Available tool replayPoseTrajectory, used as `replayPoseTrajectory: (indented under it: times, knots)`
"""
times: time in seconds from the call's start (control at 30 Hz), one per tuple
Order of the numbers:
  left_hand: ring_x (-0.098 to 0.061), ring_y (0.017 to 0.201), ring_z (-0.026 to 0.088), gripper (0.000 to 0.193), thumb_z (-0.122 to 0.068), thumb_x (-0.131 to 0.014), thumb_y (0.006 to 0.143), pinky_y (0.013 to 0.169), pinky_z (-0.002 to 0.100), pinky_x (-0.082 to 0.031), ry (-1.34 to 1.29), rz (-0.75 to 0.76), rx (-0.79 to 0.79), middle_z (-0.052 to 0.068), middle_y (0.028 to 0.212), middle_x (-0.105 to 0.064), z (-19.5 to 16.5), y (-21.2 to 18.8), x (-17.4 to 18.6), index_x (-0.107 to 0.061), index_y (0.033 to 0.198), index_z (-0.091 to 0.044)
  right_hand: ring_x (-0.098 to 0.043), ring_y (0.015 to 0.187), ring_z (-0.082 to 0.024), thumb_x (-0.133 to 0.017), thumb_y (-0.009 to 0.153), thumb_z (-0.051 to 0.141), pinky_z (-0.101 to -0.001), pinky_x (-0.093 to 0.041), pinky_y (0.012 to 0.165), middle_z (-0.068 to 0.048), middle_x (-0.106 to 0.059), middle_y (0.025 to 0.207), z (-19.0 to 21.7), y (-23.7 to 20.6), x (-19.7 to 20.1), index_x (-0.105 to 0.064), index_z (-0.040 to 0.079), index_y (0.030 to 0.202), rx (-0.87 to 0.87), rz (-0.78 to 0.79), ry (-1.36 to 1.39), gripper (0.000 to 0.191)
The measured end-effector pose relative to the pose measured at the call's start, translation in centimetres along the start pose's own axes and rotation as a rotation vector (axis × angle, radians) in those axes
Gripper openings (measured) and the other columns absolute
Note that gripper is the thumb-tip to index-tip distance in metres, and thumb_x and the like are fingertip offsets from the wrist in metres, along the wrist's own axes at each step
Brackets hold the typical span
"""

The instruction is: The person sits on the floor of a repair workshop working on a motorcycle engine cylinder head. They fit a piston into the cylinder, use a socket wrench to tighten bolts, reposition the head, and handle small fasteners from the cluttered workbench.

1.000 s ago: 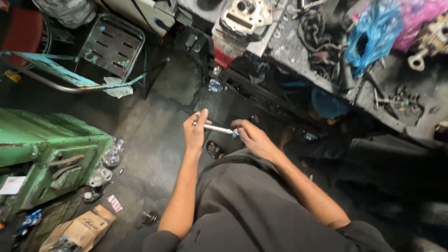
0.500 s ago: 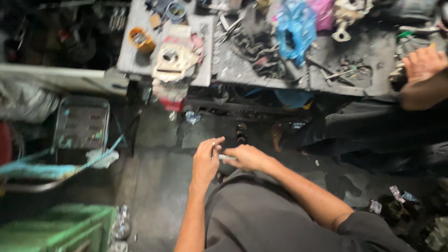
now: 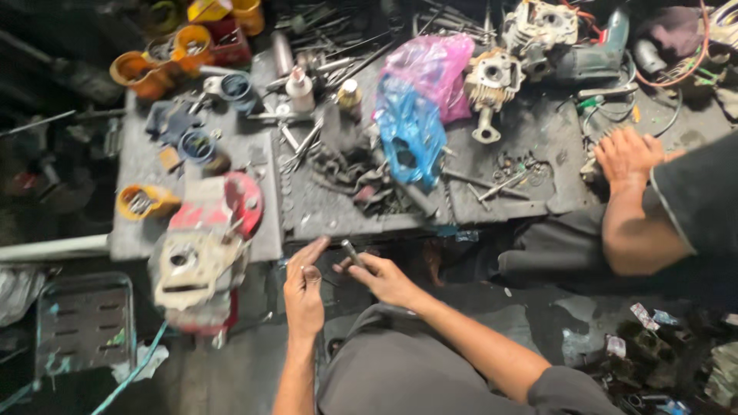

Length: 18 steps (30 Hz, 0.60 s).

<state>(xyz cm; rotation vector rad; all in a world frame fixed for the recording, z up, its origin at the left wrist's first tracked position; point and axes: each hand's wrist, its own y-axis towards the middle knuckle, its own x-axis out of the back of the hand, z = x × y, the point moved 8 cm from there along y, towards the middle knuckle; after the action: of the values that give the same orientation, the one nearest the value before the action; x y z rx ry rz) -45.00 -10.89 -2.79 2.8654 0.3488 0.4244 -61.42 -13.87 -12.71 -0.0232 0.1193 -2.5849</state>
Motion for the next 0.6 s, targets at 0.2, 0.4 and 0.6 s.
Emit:
replayPoseTrajectory:
  times: [0.2, 0.4, 0.6]
  knots:
    - [-0.045, 0.145, 0.032, 0.068, -0.045, -0.045, 0.106, 0.105, 0.043, -0.048, -0.101, 0.002, 0.062, 0.019, 0.162, -0.038, -1.5, 9.2, -4.4, -0.033, 0.155, 0.0, -0.057, 0.081, -0.007, -0.053, 0.114, 0.03, -0.0262, -0.047, 0.067, 0.001, -0.062, 0.093, 3.5, 6.9, 1.8, -0.061, 0.001, 0.132, -0.236, 0.202, 0.706, 0.035]
    - [-0.065, 0.117, 0.021, 0.045, -0.016, -0.05, 0.107, 0.101, 0.032, -0.051, -0.229, -0.054, 0.215, 0.015, 0.137, -0.059, 1.5, 12.9, -3.6, -0.043, 0.149, -0.002, -0.058, 0.069, -0.022, -0.052, 0.104, 0.023, -0.0391, -0.053, 0.067, -0.009, -0.055, 0.078, 9.1, 18.8, 14.9, -0.048, 0.002, 0.121, -0.032, -0.241, 0.841, 0.028]
    - [-0.07, 0.093, 0.015, 0.023, -0.006, -0.06, 0.101, 0.086, 0.03, -0.056, -0.222, -0.043, 0.484, 0.009, 0.102, -0.074, 5.3, 12.0, -3.6, -0.063, 0.122, 0.0, -0.064, 0.092, -0.029, -0.056, 0.093, -0.008, -0.0448, -0.055, 0.094, -0.015, -0.062, 0.096, 6.7, 31.2, 37.6, -0.055, -0.001, 0.1, 0.289, -0.706, 1.246, 0.01]
